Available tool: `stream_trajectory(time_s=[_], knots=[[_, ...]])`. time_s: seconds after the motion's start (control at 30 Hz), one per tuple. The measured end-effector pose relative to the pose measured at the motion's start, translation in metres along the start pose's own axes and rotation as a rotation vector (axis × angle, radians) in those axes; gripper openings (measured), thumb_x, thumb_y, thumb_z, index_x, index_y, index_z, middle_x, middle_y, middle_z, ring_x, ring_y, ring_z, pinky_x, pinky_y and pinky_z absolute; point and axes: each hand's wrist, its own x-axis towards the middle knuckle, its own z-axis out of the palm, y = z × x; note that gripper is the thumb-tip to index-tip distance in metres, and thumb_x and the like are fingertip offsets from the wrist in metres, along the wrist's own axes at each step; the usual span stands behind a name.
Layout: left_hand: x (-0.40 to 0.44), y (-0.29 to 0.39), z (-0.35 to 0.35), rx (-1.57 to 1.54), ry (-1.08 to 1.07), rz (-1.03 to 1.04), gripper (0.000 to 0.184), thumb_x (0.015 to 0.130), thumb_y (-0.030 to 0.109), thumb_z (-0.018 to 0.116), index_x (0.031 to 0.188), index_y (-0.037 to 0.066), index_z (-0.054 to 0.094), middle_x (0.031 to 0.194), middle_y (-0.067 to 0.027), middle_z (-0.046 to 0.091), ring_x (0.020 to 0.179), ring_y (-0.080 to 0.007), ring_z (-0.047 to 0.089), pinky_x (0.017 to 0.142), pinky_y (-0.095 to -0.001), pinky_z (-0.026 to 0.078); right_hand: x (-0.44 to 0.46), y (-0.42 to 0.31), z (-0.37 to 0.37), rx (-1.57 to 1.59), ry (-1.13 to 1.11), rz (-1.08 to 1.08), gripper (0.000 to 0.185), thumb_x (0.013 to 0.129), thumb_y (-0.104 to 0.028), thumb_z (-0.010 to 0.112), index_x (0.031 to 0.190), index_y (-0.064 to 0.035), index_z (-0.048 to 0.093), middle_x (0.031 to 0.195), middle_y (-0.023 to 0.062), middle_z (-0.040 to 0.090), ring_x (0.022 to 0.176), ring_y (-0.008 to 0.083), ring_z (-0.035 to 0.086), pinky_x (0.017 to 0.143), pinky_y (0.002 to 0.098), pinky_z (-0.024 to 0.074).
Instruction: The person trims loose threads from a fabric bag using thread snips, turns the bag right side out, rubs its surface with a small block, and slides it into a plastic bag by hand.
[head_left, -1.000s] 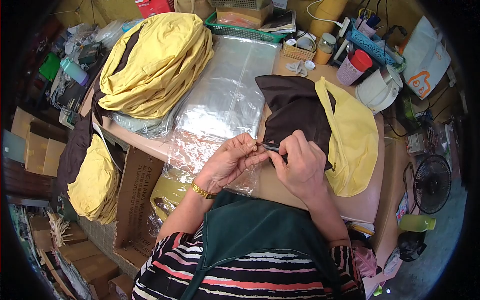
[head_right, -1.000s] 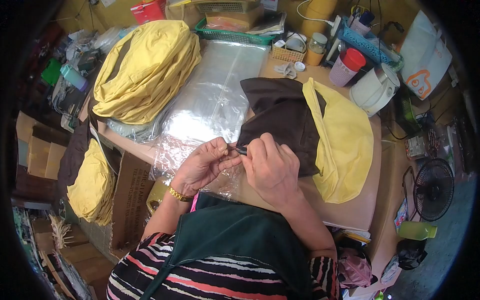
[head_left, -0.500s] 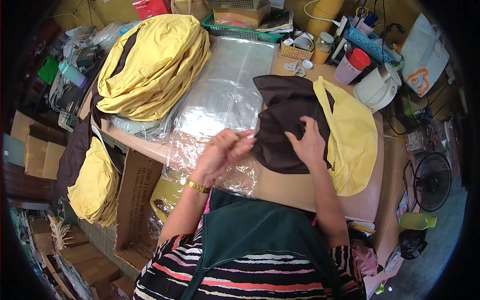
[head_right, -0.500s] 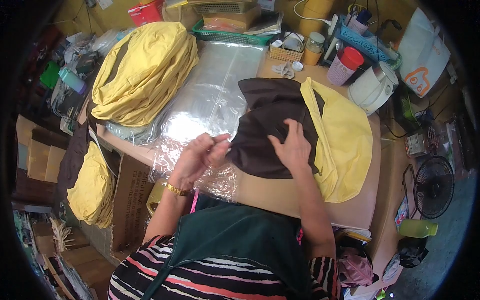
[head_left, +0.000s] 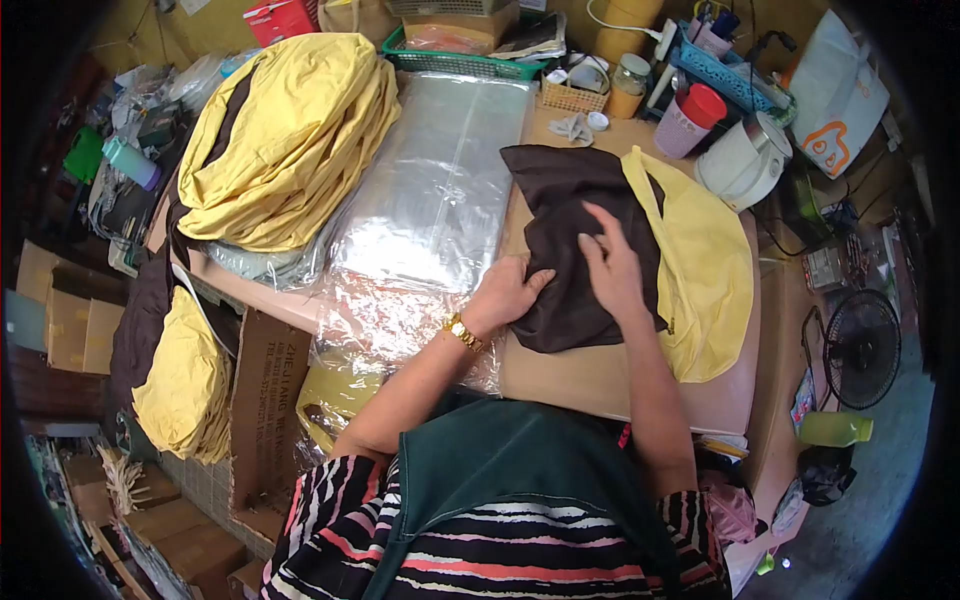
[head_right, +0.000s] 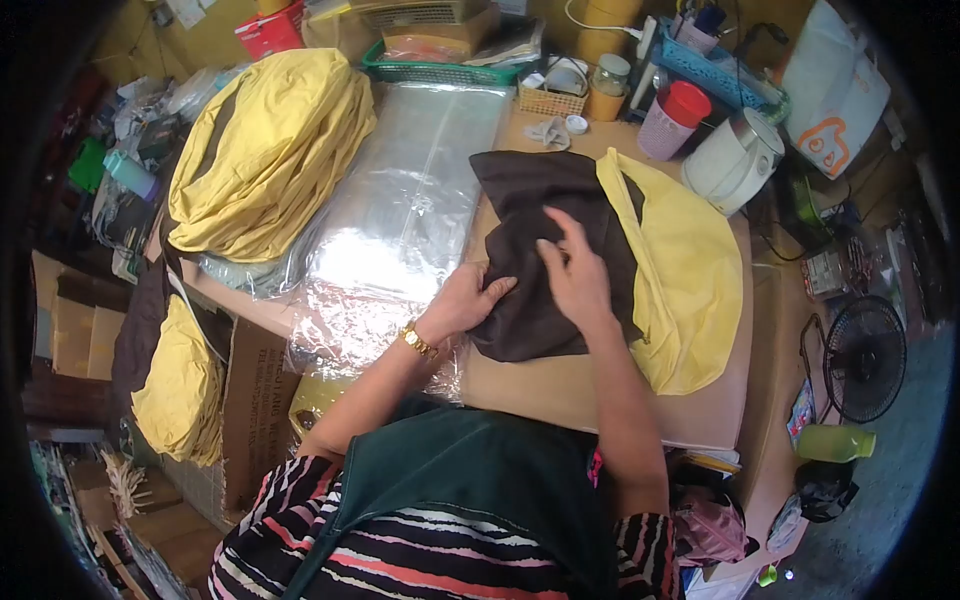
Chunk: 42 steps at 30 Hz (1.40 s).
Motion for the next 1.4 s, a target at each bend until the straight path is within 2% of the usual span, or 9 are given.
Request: stream_trajectory(time_s=[0.1,0.13,0.43,0.5,0.6,0.93,1.13,1.17,1.4], knots=[[-0.014,0.029,-0.004,0.161,0.142,0.194,0.037,0.089,0.029,0.065,0.079,-0.006,0.061,0.071,-0.0284,0.059,0.072,-0.0441,0.061,0.065,-0.0465,0.046,0.016,0.017,0.024,0.153,-0.305,-0.177,0.023,0.094,-0.023,0.058,0.104,-0.0018,0.060,0.073,0.0157,0.060,0.062,0.0263,0.054,0.065,0.0349,0.0450],[-0.020,0.037,-0.015,0.225,0.080,0.205,0.036,0.091,0.030,0.062,0.077,-0.004,0.060,0.072,-0.0281,0.059,0.073,-0.0461,0.058,0.064,-0.0478,0.045,0.021,0.021,0.027,0.069,-0.262,-0.222,0.025,0.093,-0.021,0.060,0.087,0.0031,0.058,0.070,0.0158,0.057,0.059,0.0228,0.050,0.062,0.0326,0.0443],[-0.079,0.003,-0.115,0.183,-0.079,-0.055,0.027,0.092,0.026,0.058,0.085,0.004,0.072,0.069,-0.0126,0.067,0.066,-0.0279,0.065,0.065,-0.0373,0.050,0.018,0.011,-0.002,0.197,0.313,-0.168,0.022,0.095,-0.016,0.060,0.083,0.0014,0.052,0.066,0.0067,0.050,0.062,0.0102,0.043,0.059,0.0265,0.0408],[-0.076,-0.013,-0.112,0.079,-0.026,-0.110,0.028,0.090,0.027,0.065,0.100,0.002,0.070,0.073,-0.0076,0.068,0.061,-0.0181,0.063,0.061,-0.0305,0.050,0.016,0.005,-0.005,0.261,0.306,-0.179,0.025,0.096,-0.017,0.058,0.082,0.0007,0.050,0.066,0.0013,0.046,0.064,0.0083,0.039,0.059,0.0239,0.0384],[-0.072,0.017,-0.100,-0.290,-0.189,-0.144,0.073,0.079,0.035,0.078,0.130,-0.010,0.050,0.087,-0.0020,0.059,0.065,-0.0057,0.053,0.056,-0.0222,0.044,0.011,-0.005,-0.005,0.267,0.277,-0.157,0.026,0.097,-0.018,0.057,0.080,-0.0007,0.048,0.068,-0.0012,0.043,0.065,0.0074,0.037,0.060,0.0223,0.0369],[-0.040,0.023,-0.057,-0.655,-0.067,-0.019,0.037,0.084,0.023,0.075,0.109,-0.003,0.068,0.079,0.0049,0.058,0.072,-0.0028,0.050,0.063,-0.0208,0.042,0.001,-0.012,-0.012,0.265,0.285,-0.124,0.026,0.097,-0.019,0.058,0.080,-0.0016,0.048,0.070,-0.0022,0.042,0.068,0.0077,0.037,0.063,0.0220,0.0360],[-0.054,0.009,-0.053,-0.403,-0.044,0.104,0.014,0.092,0.017,0.065,0.094,0.003,0.065,0.103,-0.0033,0.066,0.081,-0.0033,0.058,0.064,-0.0193,0.044,0.005,-0.012,-0.013,0.294,0.395,-0.089,0.028,0.098,-0.021,0.058,0.080,-0.0019,0.050,0.072,-0.0038,0.044,0.072,0.0061,0.039,0.067,0.0212,0.0358],[-0.055,0.012,-0.051,-0.701,-0.043,0.021,0.012,0.093,0.017,0.063,0.093,0.004,0.062,0.105,-0.0048,0.066,0.079,-0.0040,0.059,0.063,-0.0193,0.045,0.005,-0.010,-0.012,0.296,0.392,-0.089,0.028,0.098,-0.021,0.058,0.080,-0.0019,0.050,0.072,-0.0038,0.044,0.072,0.0061,0.039,0.067,0.0212,0.0358],[-0.062,0.028,-0.052,-0.949,-0.021,0.012,0.013,0.096,0.017,0.060,0.095,0.005,0.055,0.110,-0.0088,0.066,0.075,-0.0054,0.061,0.059,-0.0171,0.044,-0.014,-0.043,-0.009,0.032,0.359,-0.229,0.029,0.090,-0.023,0.067,0.107,-0.0042,0.053,0.075,0.0063,0.051,0.066,0.0193,0.051,0.063,0.0299,0.0435]])
